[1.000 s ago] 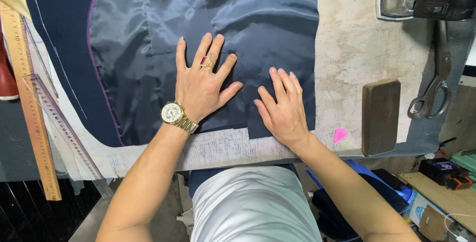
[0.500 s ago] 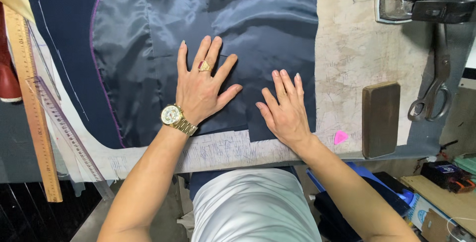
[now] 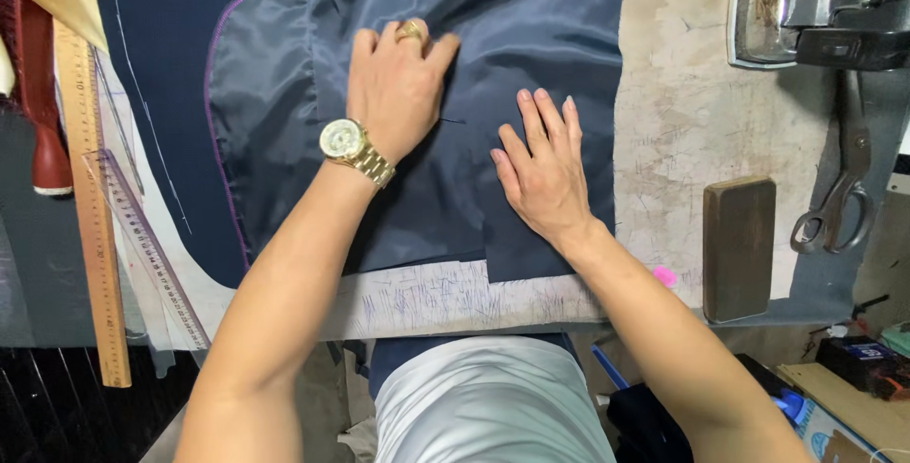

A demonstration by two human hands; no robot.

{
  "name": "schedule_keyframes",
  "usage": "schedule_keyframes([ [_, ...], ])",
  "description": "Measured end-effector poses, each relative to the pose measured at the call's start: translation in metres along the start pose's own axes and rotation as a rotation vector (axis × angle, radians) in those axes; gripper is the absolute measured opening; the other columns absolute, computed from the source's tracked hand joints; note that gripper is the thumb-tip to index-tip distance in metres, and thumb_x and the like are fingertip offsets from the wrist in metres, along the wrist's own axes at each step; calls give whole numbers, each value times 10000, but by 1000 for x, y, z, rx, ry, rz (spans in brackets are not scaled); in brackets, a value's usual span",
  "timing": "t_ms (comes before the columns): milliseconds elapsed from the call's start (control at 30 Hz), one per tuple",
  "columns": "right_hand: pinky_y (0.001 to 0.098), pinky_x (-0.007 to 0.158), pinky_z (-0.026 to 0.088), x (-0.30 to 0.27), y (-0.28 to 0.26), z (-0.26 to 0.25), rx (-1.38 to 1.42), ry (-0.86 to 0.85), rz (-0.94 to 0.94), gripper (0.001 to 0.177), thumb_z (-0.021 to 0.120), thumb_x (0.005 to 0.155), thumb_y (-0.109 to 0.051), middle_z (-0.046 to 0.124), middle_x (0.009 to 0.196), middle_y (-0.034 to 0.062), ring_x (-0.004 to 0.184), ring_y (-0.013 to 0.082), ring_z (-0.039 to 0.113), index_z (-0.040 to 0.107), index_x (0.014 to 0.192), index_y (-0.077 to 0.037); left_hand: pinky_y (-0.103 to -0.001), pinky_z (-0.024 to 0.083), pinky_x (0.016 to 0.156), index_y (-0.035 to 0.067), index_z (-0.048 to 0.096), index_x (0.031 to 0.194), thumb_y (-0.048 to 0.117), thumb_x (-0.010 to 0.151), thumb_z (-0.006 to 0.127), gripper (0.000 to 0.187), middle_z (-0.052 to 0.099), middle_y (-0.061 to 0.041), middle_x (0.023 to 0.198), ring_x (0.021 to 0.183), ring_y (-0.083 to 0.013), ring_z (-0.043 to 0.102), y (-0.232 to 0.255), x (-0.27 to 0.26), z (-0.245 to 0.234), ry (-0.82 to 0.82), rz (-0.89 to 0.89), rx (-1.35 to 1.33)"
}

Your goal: The person marks a line on blue fabric with a piece of chalk and a ruler, then uses large shears to cut along the marked line on a piece of dark fabric.

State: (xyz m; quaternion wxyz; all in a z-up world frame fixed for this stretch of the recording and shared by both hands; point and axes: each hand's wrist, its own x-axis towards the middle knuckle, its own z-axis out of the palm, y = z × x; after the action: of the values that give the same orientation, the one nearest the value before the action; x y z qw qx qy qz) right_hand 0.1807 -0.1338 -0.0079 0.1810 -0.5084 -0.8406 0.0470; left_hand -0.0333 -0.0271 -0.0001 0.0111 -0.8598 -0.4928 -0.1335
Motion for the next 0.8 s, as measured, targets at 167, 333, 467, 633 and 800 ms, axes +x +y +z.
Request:
schedule_keyframes([
  [167, 701, 1137, 371, 0, 0, -2, 27, 10, 4, 171, 679, 1048, -138, 502, 1478, 273, 1394, 453, 463, 663, 1143, 3, -433, 381, 708, 171, 707, 1121, 145, 925, 671, 200, 614, -54, 908, 864, -305, 608, -13, -30, -17, 79, -120, -114],
  [333, 595, 1116, 432, -37, 2, -61, 112, 31, 43, 193, 712, 1005, -91, 583, 1397, 280, 1293, 462, 561, 640, 1127, 40, -408, 379, 767, 135, 741, 1113, 113, 980, 725, 136, 630, -22, 914, 818, -238, 612, -7, -98, -50, 161, -218, -161],
  [467, 467, 827, 569, -133, 13, -110, -92, -304, 483, 297, 652, 1014, -213, 685, 1229, 107, 1090, 334, 616, 680, 1255, -41, -392, 409, 788, 41, 750, 1055, -53, 965, 694, 141, 736, -82, 923, 831, -246, 681, -1, -149, -68, 294, -366, -225],
  [633, 430, 841, 619, -208, 12, -118, -242, -393, 566, 252, 685, 972, -217, 645, 1326, 102, 1092, 315, 627, 699, 1200, -112, -410, 458, 806, 1, 736, 1036, -50, 938, 676, 125, 742, -130, 946, 839, -277, 687, 44, -158, -71, 316, -391, -395],
  [800, 391, 983, 570, -236, 14, -118, -136, -277, 656, 282, 740, 966, -148, 709, 1236, 52, 1157, 280, 624, 749, 1238, -76, -383, 508, 722, 25, 733, 1017, -17, 930, 661, 121, 734, -91, 911, 786, -237, 693, 98, -135, -71, 315, -219, -645],
])
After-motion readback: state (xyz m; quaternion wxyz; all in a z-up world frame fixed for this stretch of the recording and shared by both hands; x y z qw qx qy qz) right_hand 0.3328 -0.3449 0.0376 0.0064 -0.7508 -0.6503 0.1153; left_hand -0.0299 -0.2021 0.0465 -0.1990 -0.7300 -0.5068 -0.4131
